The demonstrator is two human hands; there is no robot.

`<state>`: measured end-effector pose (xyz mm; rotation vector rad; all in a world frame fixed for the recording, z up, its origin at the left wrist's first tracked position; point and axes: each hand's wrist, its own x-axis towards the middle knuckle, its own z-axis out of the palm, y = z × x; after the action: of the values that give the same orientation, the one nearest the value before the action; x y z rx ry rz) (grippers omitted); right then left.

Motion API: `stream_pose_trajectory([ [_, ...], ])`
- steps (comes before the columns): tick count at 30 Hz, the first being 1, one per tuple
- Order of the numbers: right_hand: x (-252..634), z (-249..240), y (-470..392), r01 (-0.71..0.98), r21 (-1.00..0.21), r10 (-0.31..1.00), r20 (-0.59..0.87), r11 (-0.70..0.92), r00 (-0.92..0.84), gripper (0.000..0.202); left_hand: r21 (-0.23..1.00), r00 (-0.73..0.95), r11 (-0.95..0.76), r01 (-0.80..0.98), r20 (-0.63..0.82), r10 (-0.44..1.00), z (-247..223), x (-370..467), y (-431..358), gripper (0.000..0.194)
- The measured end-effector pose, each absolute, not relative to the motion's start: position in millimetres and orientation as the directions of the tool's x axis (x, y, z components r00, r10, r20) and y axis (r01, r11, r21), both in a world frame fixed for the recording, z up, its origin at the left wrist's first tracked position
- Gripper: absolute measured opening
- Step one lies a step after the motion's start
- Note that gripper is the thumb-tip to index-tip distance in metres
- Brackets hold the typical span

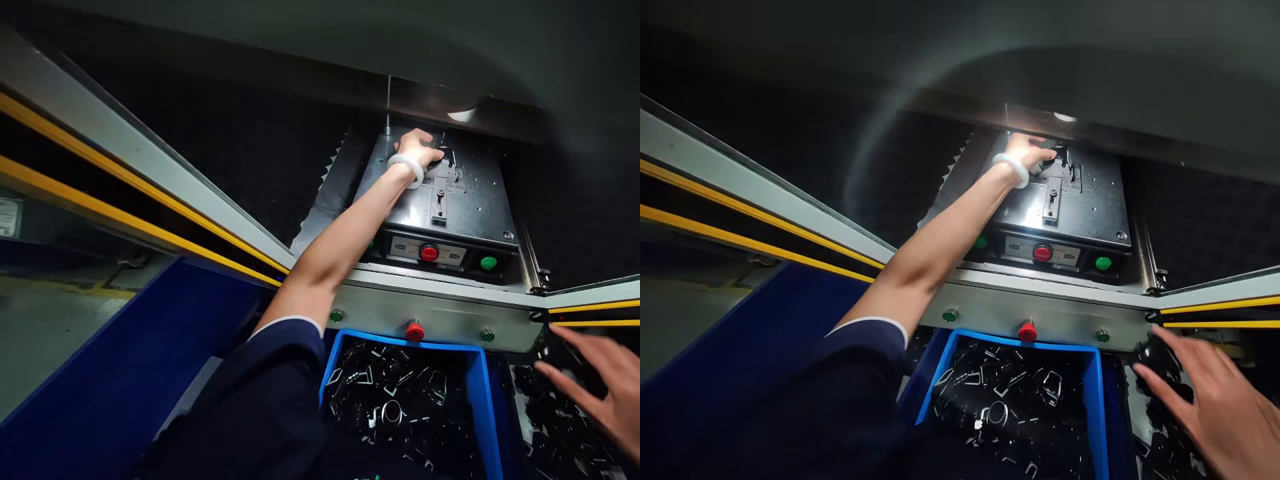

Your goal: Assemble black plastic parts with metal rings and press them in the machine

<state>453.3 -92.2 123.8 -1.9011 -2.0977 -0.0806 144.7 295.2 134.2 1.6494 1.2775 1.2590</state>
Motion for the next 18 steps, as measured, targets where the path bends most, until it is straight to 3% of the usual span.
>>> stream_pose_trajectory([
  [3, 472.7, 90.7, -128.4, 0.994, -0.049, 0.974, 0.210, 0.095, -0.082, 0.070, 0.854, 0.012, -0.343, 0.392, 0.368, 0.930, 119.6, 103.2, 203.7, 0.026],
  [5, 462.3, 76.7, -126.1, 0.988, -0.154, 0.999, 0.050, 0.023, -0.015, 0.062, 0.810, 0.002, -0.353, 0.468, 0.399, 0.917, 99.4, 69.0, 127.1, 0.013],
  [7, 443.8, 65.3, -109.1, 0.953, -0.293, 0.995, -0.081, -0.076, 0.055, 0.056, 0.806, -0.017, -0.261, 0.532, 0.318, 0.948, 74.7, 35.2, 57.8, 0.018],
  [9, 428.9, 51.7, -88.0, 0.885, -0.445, 0.989, -0.116, -0.137, 0.095, 0.056, 0.772, 0.004, -0.195, 0.606, 0.242, 0.970, 49.0, 5.9, 10.6, 0.023],
  [13, 423.5, 25.4, -65.2, 0.739, -0.636, 0.975, -0.146, -0.222, 0.168, 0.050, 0.650, 0.175, -0.185, 0.737, 0.080, 0.981, 7.4, -32.1, -11.6, 0.041],
  [18, 427.9, 13.2, -64.9, 0.710, -0.642, 0.956, -0.147, -0.288, 0.255, 0.047, 0.542, 0.189, -0.160, 0.825, 0.002, 0.982, -5.8, -42.4, 1.9, 0.040],
])
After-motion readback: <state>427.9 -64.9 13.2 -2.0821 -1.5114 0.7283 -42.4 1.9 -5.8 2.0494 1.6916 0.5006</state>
